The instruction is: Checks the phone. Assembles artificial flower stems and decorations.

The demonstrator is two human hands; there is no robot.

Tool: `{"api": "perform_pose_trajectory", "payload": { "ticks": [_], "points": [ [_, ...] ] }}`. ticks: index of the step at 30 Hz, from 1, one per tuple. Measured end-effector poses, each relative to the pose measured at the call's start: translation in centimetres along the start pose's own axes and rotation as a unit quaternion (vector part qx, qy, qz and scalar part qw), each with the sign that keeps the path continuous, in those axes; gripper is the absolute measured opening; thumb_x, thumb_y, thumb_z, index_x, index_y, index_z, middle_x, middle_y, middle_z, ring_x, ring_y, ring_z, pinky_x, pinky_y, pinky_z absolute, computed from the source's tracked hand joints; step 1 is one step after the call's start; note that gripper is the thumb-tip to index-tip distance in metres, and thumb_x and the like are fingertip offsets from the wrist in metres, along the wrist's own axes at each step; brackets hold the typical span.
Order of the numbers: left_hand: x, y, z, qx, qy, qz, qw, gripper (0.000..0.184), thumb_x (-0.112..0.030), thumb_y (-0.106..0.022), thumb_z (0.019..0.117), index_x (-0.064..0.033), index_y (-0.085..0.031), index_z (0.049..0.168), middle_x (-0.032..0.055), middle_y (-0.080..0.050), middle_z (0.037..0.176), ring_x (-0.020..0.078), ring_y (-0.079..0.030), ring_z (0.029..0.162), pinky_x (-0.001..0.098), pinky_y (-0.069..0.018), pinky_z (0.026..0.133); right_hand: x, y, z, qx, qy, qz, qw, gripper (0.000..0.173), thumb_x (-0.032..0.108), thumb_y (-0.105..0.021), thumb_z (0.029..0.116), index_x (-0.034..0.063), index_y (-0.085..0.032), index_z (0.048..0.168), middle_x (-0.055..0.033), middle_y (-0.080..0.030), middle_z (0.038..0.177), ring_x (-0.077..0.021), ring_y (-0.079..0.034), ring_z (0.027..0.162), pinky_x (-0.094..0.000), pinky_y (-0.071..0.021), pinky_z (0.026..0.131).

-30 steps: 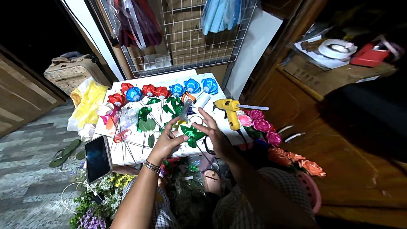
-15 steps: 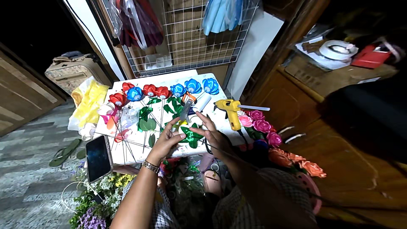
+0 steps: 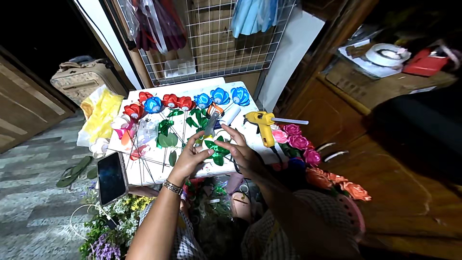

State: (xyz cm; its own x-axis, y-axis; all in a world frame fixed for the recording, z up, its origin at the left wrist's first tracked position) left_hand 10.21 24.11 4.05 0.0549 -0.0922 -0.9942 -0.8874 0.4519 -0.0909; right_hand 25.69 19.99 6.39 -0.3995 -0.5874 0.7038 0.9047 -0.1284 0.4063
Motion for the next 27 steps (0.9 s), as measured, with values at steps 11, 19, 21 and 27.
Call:
{"api": "perform_pose_trajectory", "payload": {
  "ticks": [11, 19, 21, 27],
  "points": [
    [0.6, 0.4, 0.4, -0.089, -0.003, -0.098, 0.991, 0.049, -0.011, -0.06, 0.1026, -0.0119, -0.039, 0.147, 0.0072, -0.07, 0.102, 0.0115, -0.071, 0.078, 0.0274, -0.0608, 0.071, 1.9, 0.2, -0.9, -0.137, 0.108, -0.118, 0.978, 0.013, 0.024, -0.071, 0.0892, 0.0121, -0.071, 0.094, -0.0196, -0.051, 0.145, -0.029, -0.044, 0.138, -0.0425, -0.0397, 0.113],
    [0.6, 0.1, 0.1, -0.121, -0.006, -0.084, 0.989, 0.055, -0.009, -0.067, 0.0984, -0.0102, -0.04, 0.146, 0.007, -0.067, 0.1, 0.013, -0.07, 0.079, 0.0303, -0.0609, 0.073, 2.4, -1.0, -1.6, -0.197, 0.149, -0.213, 0.945, 0.006, 0.018, -0.071, 0.0893, 0.0176, -0.072, 0.083, -0.0136, -0.057, 0.136, -0.0298, -0.046, 0.134, -0.0461, -0.0367, 0.112],
    [0.6, 0.0, 0.1, -0.124, -0.007, -0.087, 0.988, 0.055, -0.009, -0.067, 0.0981, -0.0099, -0.04, 0.146, 0.0065, -0.066, 0.096, 0.013, -0.069, 0.078, 0.0305, -0.0614, 0.073, 2.7, -1.0, -1.7, -0.207, 0.164, -0.218, 0.94, 0.01, 0.017, -0.071, 0.0895, 0.0172, -0.072, 0.08, -0.0132, -0.059, 0.131, -0.0292, -0.048, 0.131, -0.0458, -0.0366, 0.112],
    [0.4, 0.9, 0.1, -0.149, -0.029, -0.071, 0.986, 0.057, -0.016, -0.064, 0.101, -0.0096, -0.036, 0.15, 0.0074, -0.067, 0.107, 0.0122, -0.069, 0.083, 0.0301, -0.0598, 0.076, 3.0, -2.0, -1.5, -0.145, 0.127, -0.214, 0.958, 0.013, 0.02, -0.062, 0.0968, 0.0137, -0.068, 0.087, -0.0148, -0.056, 0.142, -0.0329, -0.045, 0.139, -0.0496, -0.0321, 0.117]
  ]
}}
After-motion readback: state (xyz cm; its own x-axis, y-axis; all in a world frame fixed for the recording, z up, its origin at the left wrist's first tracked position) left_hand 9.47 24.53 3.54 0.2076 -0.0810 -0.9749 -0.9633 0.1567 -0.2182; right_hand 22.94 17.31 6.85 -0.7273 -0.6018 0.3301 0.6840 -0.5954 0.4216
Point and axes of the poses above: each hand's wrist, its own z-axis towards the middle knuckle, its own y-axis out of the back of the hand, x = y × z, the point moved 8 cm from there along z, towards the middle knuckle
